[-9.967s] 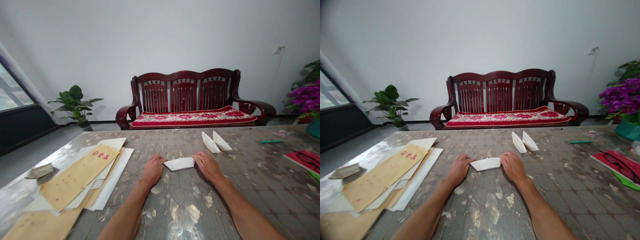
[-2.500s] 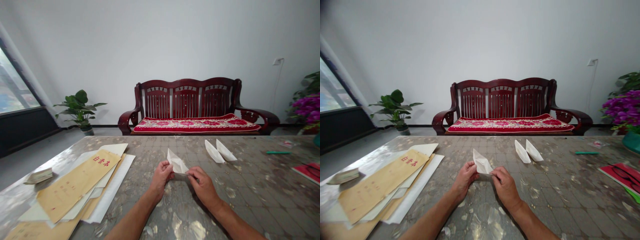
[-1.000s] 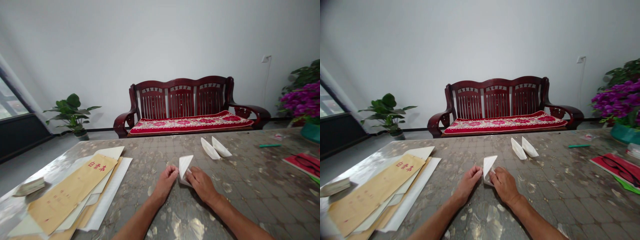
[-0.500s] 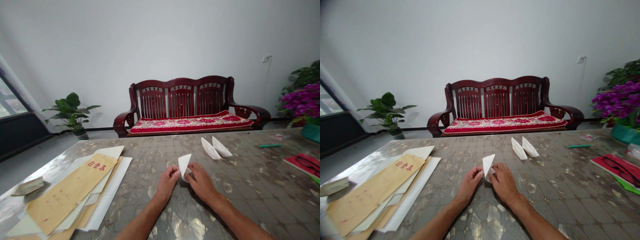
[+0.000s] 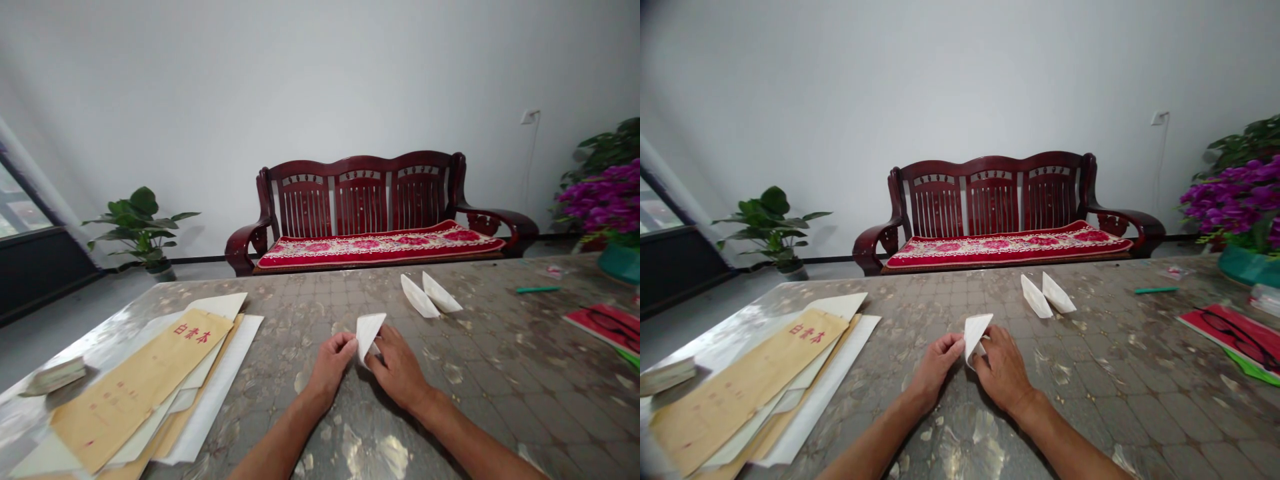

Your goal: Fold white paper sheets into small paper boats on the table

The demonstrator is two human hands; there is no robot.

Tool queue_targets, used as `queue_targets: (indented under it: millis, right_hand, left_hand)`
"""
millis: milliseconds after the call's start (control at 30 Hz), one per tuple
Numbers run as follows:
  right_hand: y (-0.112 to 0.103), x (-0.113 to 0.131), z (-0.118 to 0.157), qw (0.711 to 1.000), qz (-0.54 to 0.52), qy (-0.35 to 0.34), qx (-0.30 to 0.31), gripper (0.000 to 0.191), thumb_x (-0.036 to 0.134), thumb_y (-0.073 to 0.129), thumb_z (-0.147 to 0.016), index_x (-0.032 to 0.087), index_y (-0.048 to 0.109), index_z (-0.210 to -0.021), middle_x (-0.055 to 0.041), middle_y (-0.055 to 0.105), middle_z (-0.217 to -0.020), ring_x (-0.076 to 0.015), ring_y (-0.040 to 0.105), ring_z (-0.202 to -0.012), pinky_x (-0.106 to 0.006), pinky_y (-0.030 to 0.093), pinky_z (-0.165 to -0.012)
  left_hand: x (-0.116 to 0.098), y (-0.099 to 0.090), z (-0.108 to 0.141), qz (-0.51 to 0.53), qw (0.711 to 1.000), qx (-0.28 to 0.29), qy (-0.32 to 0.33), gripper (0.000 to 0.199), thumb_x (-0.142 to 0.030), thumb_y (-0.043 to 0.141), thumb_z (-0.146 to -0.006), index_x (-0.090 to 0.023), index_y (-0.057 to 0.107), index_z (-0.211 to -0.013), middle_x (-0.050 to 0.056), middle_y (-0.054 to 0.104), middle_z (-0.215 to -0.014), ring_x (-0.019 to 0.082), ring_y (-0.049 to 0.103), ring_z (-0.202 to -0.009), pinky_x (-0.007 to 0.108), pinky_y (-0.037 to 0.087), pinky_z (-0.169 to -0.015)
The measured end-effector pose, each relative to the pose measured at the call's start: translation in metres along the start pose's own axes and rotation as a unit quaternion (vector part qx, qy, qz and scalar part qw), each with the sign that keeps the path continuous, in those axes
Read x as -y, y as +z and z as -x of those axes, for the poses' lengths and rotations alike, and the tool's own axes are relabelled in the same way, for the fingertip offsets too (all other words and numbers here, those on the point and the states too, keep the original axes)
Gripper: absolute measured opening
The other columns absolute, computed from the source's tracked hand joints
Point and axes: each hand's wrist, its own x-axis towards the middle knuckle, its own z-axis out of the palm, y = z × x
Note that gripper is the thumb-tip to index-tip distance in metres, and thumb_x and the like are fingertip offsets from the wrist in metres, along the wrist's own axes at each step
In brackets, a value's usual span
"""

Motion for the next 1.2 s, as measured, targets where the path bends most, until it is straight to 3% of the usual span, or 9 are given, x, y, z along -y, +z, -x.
queue_targets:
  millis: [167,300,367,467,567,900,1200]
  right_hand:
    - [-0.004,0.004,0.002,0.999,-0.027,-0.027,-0.036,0.012,0.025,0.058,-0.085,0.022,0.069,-0.091,-0.008,0.062,-0.109,-0.025,0.053,-0.104,-0.038,0.041,-0.091]
    - [-0.009,0.0,0.002,0.982,-0.164,-0.009,-0.097,0.02,0.039,0.053,-0.089,0.023,0.065,-0.089,-0.0083,0.06,-0.113,-0.0248,0.054,-0.108,-0.038,0.042,-0.094]
    - [-0.008,-0.004,0.0,0.957,-0.262,0.059,-0.108,0.026,0.045,0.051,-0.09,0.023,0.064,-0.096,-0.0077,0.063,-0.109,-0.0232,0.058,-0.102,-0.036,0.045,-0.089]
    - [-0.004,-0.008,-0.003,0.893,-0.408,0.177,-0.068,0.039,0.055,0.055,-0.086,0.022,0.063,-0.106,-0.0057,0.068,-0.096,-0.0196,0.062,-0.081,-0.031,0.048,-0.072]
    - [-0.001,-0.008,-0.005,0.854,-0.479,0.204,-0.018,0.046,0.059,0.059,-0.082,0.019,0.066,-0.104,-0.0042,0.069,-0.086,-0.0181,0.061,-0.073,-0.028,0.046,-0.065]
    - [-0.002,-0.003,-0.006,0.862,-0.468,0.193,-0.024,0.044,0.052,0.066,-0.076,0.018,0.073,-0.102,-0.0053,0.073,-0.086,-0.0208,0.063,-0.076,-0.031,0.048,-0.069]
    - [-0.003,-0.006,-0.007,0.916,-0.377,0.126,-0.055,0.035,0.045,0.059,-0.082,0.019,0.076,-0.098,-0.0068,0.069,-0.091,-0.0209,0.061,-0.084,-0.031,0.047,-0.076]
  left_hand:
    - [0.001,-0.001,-0.001,0.064,0.998,0.001,-0.015,0.035,-0.048,0.074,-0.07,-0.017,0.059,-0.072,-0.004,0.057,-0.063,0.01,0.046,-0.058,0.021,0.036,-0.059]
    - [0.002,-0.005,-0.003,0.121,0.992,0.007,-0.024,0.04,-0.053,0.073,-0.073,-0.017,0.056,-0.075,-0.005,0.052,-0.061,0.008,0.041,-0.053,0.02,0.031,-0.054]
    - [0.001,-0.007,-0.004,0.134,0.991,0.014,-0.021,0.042,-0.055,0.073,-0.073,-0.017,0.055,-0.075,-0.005,0.051,-0.06,0.007,0.04,-0.053,0.02,0.03,-0.054]
    - [0.001,-0.007,-0.003,0.156,0.987,0.035,-0.022,0.043,-0.054,0.076,-0.071,-0.017,0.054,-0.075,-0.004,0.053,-0.063,0.008,0.043,-0.055,0.02,0.031,-0.056]
    - [0.002,-0.006,-0.001,0.165,0.984,0.058,-0.036,0.042,-0.052,0.077,-0.071,-0.016,0.055,-0.077,-0.002,0.056,-0.067,0.009,0.046,-0.059,0.021,0.033,-0.058]
    - [0.002,-0.012,-0.002,0.153,0.983,0.095,-0.038,0.031,-0.044,0.073,-0.078,-0.016,0.06,-0.08,-0.002,0.054,-0.069,0.009,0.045,-0.062,0.021,0.035,-0.063]
    - [-0.01,-0.005,0.0,0.147,0.984,0.084,-0.057,0.015,-0.024,0.068,-0.074,-0.016,0.066,-0.086,0.003,0.066,-0.08,0.014,0.057,-0.071,0.024,0.04,-0.067]
